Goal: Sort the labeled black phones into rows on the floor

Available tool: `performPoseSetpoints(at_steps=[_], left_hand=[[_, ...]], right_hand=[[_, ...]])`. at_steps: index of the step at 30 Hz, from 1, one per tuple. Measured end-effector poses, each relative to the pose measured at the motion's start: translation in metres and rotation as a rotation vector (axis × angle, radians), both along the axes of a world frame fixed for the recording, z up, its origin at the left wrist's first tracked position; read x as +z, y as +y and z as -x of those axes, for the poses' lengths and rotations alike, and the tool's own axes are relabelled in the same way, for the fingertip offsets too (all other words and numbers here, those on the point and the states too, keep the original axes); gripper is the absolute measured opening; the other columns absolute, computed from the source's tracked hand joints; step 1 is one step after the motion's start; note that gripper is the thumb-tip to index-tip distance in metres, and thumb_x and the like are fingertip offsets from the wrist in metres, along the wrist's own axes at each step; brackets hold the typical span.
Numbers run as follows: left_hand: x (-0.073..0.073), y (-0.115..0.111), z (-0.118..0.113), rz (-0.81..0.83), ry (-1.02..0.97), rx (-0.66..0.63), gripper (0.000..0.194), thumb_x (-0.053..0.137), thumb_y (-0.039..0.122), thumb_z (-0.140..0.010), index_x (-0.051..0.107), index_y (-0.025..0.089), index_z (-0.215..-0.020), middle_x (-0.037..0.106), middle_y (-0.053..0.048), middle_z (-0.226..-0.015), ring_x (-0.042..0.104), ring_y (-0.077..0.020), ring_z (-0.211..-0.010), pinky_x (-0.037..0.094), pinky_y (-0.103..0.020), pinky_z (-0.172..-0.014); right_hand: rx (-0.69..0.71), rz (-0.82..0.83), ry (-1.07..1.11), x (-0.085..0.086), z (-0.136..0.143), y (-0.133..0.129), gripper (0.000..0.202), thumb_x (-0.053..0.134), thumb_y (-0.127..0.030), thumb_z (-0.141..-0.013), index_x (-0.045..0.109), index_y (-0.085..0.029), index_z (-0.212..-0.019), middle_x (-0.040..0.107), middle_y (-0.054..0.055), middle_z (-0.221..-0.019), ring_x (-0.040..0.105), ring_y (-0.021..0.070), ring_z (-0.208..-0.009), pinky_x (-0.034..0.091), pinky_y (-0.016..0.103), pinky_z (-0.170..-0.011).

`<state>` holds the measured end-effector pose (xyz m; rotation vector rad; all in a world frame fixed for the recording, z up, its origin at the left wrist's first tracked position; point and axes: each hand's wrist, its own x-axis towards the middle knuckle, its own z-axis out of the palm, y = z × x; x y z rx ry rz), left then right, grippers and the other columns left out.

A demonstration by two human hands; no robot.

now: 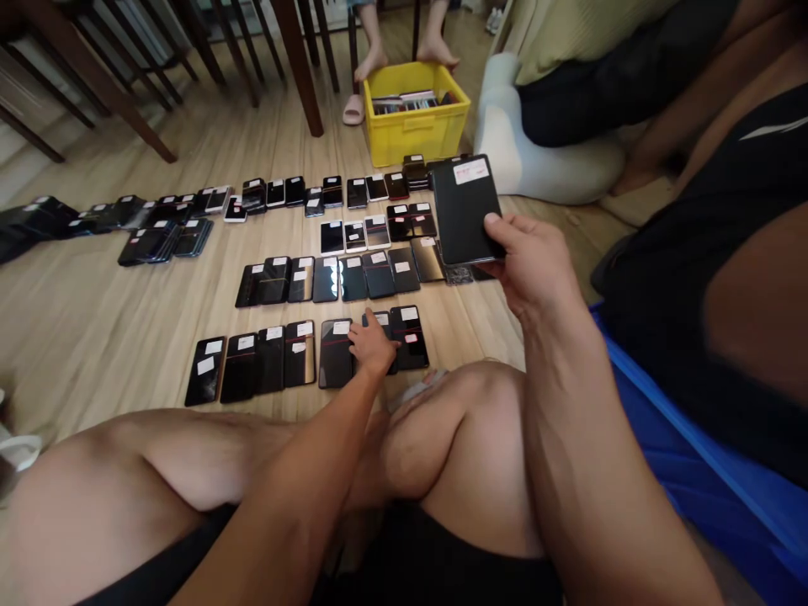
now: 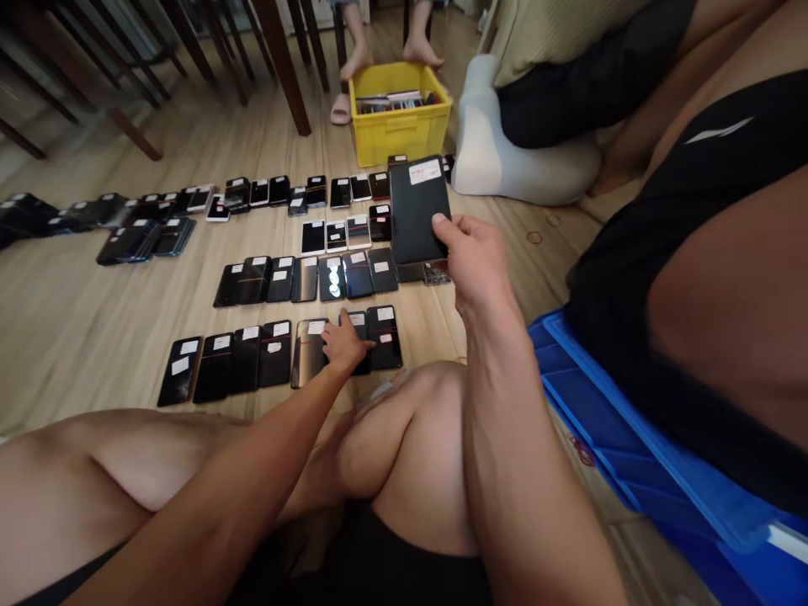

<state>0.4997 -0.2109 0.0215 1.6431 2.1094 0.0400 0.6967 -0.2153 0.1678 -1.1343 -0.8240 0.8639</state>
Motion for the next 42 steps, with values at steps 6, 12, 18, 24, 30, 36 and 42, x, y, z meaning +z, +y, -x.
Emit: performPoseSetpoints(at_steps=[6, 12, 18, 24, 30, 36, 42], left_hand=[[-0.005, 0.001, 0.004, -0.059, -0.268, 0.219, 0.1, 0.093, 0.016, -0.064, 0.044, 0.024, -0.15, 0.054, -0.026, -0.142, 0.051, -0.0447, -0.136, 0.046, -0.058, -0.104], [-0.017, 0.008, 0.009, -0.053, -0.659, 0.247, 0.035, 0.076, 0.017, -0.081, 0.068, 0.017, -0.115, 0.076, -0.012, -0.112, 0.073, -0.0253, -0.102, 0.056, -0.034, -0.088], [-0.013, 0.004, -0.018, -0.029, -0.694, 0.204, 0.026, 0.077, 0.024, -0.08, 0.072, 0.017, -0.105, 0.077, -0.011, -0.107, 0.073, -0.0267, -0.1, 0.056, -0.036, -0.087], [-0.006, -0.018, -0.053, -0.092, -0.309, 0.15, 0.072, 0.089, 0.023, -0.067, 0.057, 0.017, -0.13, 0.054, -0.023, -0.141, 0.05, -0.042, -0.135, 0.044, -0.053, -0.107], [0.006, -0.01, -0.066, 0.012, -0.074, -0.063, 0.088, 0.089, 0.036, -0.072, 0.041, 0.025, -0.145, 0.053, -0.021, -0.138, 0.054, -0.0367, -0.129, 0.047, -0.046, -0.102], [0.007, 0.003, -0.064, 0.052, -0.171, -0.052, 0.105, 0.092, 0.028, -0.068, 0.034, 0.032, -0.155, 0.05, -0.022, -0.143, 0.057, -0.0405, -0.129, 0.046, -0.049, -0.103], [-0.003, 0.013, -0.05, 0.157, -0.841, 0.154, 0.072, 0.092, 0.006, -0.05, 0.067, 0.018, -0.116, 0.072, -0.017, -0.119, 0.067, -0.0384, -0.116, 0.051, -0.047, -0.099]], right_hand=[[0.069, -0.01, -0.056, 0.008, 0.017, -0.007, 0.033, 0.077, -0.046, -0.09, 0.062, -0.02, -0.077, 0.058, -0.005, -0.068, 0.061, 0.0118, -0.066, 0.051, 0.021, -0.057], [0.072, 0.041, -0.029, 0.009, 0.015, -0.011, 0.036, 0.076, -0.047, -0.092, 0.059, -0.02, -0.075, 0.056, -0.004, -0.067, 0.059, 0.0123, -0.064, 0.05, 0.023, -0.057], [0.04, 0.061, -0.006, 0.013, 0.018, -0.01, 0.035, 0.073, -0.034, -0.093, 0.055, -0.019, -0.068, 0.053, -0.004, -0.065, 0.052, 0.0096, -0.059, 0.045, 0.019, -0.052], [0.042, 0.056, -0.026, 0.015, 0.02, -0.012, 0.03, 0.071, -0.035, -0.095, 0.06, -0.019, -0.072, 0.056, -0.004, -0.068, 0.053, 0.0091, -0.06, 0.047, 0.019, -0.055], [0.047, 0.054, -0.028, 0.017, 0.021, -0.011, 0.03, 0.07, -0.035, -0.095, 0.06, -0.019, -0.072, 0.056, -0.004, -0.069, 0.054, 0.0096, -0.062, 0.045, 0.019, -0.054], [0.058, 0.052, -0.062, 0.009, 0.019, -0.009, 0.034, 0.074, -0.05, -0.091, 0.062, -0.021, -0.079, 0.058, -0.003, -0.07, 0.058, 0.0131, -0.067, 0.048, 0.023, -0.058], [0.038, 0.085, 0.04, 0.006, 0.02, -0.008, 0.035, 0.082, -0.047, -0.082, 0.062, -0.02, -0.07, 0.058, -0.003, -0.066, 0.054, 0.0118, -0.061, 0.048, 0.022, -0.054]])
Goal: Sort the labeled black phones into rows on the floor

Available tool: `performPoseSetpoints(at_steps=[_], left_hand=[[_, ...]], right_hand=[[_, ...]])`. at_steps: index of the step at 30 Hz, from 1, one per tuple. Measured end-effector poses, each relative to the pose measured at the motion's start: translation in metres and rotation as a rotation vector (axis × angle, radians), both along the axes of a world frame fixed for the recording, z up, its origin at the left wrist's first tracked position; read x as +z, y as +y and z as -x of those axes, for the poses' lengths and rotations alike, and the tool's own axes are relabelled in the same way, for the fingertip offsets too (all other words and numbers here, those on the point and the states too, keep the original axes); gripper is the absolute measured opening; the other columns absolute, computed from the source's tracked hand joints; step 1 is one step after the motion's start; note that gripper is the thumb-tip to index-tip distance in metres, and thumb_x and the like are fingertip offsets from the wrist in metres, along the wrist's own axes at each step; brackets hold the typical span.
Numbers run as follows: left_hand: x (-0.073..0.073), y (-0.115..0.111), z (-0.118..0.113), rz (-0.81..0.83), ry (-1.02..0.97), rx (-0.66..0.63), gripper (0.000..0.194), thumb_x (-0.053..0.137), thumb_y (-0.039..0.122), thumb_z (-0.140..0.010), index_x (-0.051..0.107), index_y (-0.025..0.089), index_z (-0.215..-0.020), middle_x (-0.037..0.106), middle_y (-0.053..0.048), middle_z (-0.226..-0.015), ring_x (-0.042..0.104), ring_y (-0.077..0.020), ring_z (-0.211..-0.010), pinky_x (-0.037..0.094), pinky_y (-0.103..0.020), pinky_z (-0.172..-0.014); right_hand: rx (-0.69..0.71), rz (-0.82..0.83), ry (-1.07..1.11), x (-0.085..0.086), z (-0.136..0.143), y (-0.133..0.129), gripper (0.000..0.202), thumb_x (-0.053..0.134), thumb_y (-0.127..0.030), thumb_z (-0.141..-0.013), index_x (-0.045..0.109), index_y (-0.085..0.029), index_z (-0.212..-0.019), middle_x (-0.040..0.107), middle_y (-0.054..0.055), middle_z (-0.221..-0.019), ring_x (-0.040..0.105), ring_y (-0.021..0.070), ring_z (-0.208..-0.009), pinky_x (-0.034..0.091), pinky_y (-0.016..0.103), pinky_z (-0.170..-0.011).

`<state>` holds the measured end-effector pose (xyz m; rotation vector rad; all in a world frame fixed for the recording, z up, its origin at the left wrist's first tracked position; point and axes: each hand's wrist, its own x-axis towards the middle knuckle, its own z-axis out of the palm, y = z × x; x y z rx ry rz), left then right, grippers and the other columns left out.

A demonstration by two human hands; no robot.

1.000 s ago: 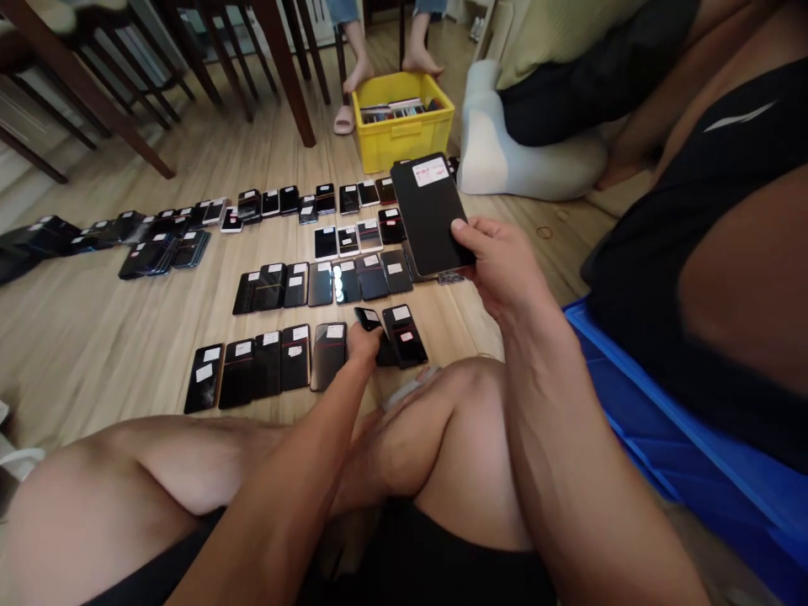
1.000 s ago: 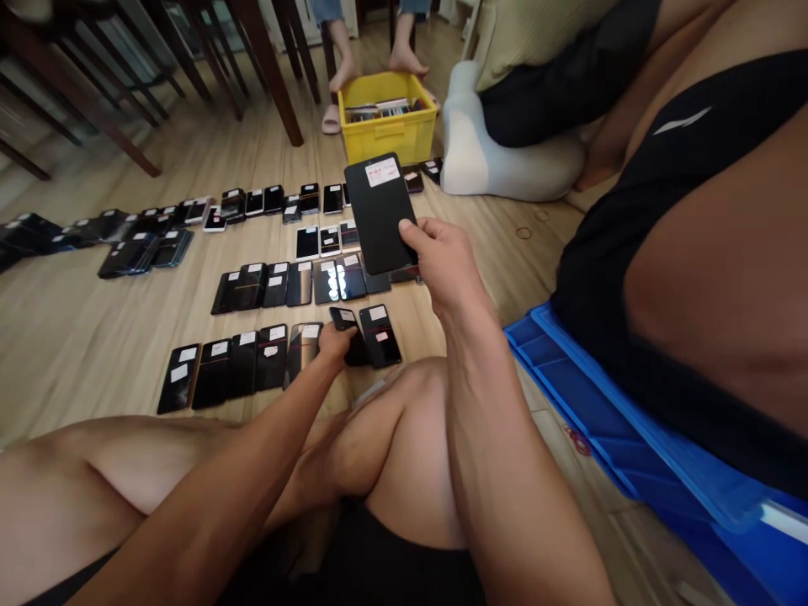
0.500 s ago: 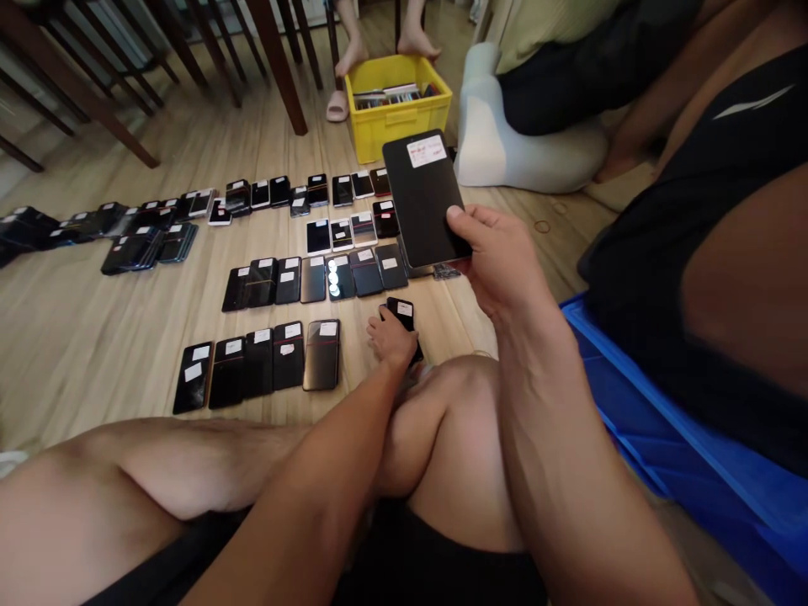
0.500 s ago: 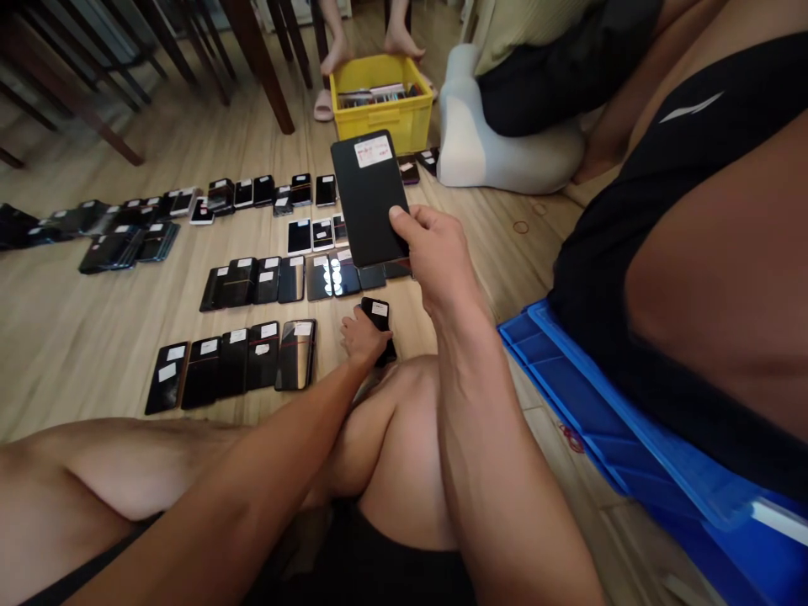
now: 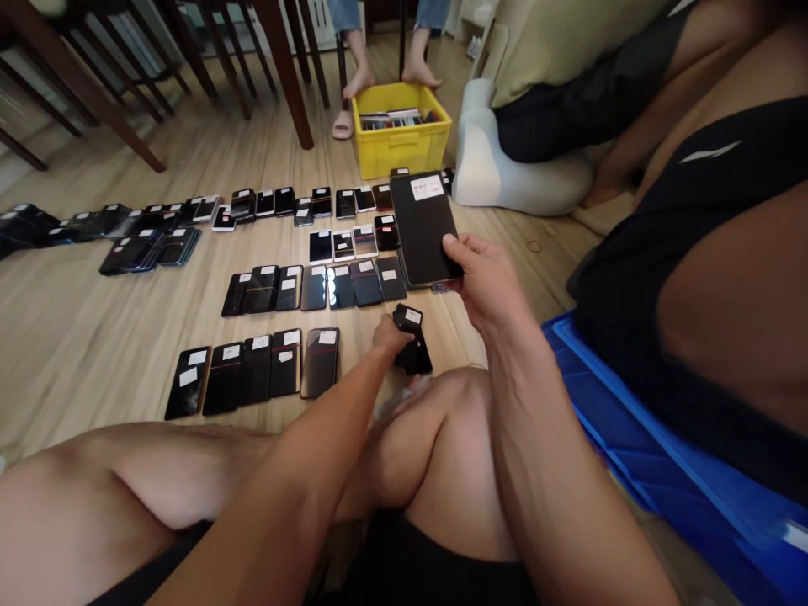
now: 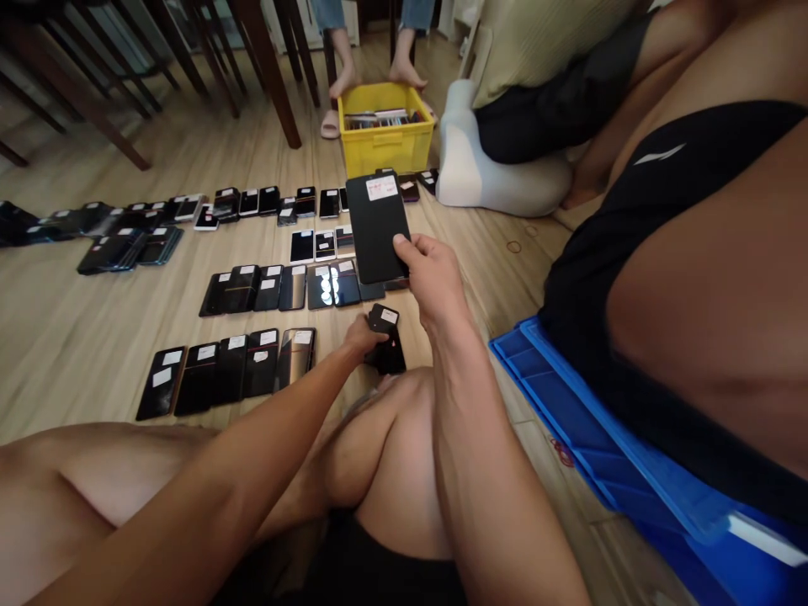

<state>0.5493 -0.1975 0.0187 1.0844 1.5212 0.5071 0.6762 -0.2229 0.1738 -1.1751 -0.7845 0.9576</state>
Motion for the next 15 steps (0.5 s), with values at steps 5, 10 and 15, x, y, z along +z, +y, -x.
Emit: performPoseSetpoints(at_steps=[5, 10, 15], left_hand=[[0.02, 0.0, 0.044, 0.034, -0.314, 0.011, 0.041, 0.089, 0.024, -0.064, 0.071, 0.016, -0.099, 0.077, -0.008, -0.092, 0.074, -0.0249, -0.085, 0.059, -0.041, -0.086], [0.08, -0.008, 0.119, 0.008, -0.726, 0.089, 0.05, 0.088, 0.031, -0.068, 0.07, 0.018, -0.112, 0.077, -0.01, -0.107, 0.074, -0.0231, -0.091, 0.059, -0.038, -0.088], [0.125, -0.037, 0.168, 0.076, -0.891, 0.129, 0.04, 0.082, 0.031, -0.077, 0.07, 0.019, -0.113, 0.077, -0.007, -0.092, 0.073, -0.0204, -0.074, 0.061, -0.033, -0.072]], right_hand=[[0.018, 0.019, 0.088, 0.001, 0.005, 0.0, 0.037, 0.088, -0.048, -0.074, 0.065, -0.02, -0.073, 0.064, -0.001, -0.073, 0.059, 0.014, -0.068, 0.053, 0.023, -0.056], [0.083, -0.031, 0.168, 0.003, 0.038, 0.006, 0.034, 0.088, -0.045, -0.072, 0.067, -0.02, -0.082, 0.072, 0.002, -0.09, 0.069, 0.0196, -0.085, 0.059, 0.028, -0.067], [0.054, -0.155, 0.328, 0.012, 0.113, 0.02, 0.029, 0.082, -0.04, -0.074, 0.069, -0.022, -0.092, 0.075, 0.001, -0.099, 0.07, 0.0191, -0.092, 0.061, 0.03, -0.075]])
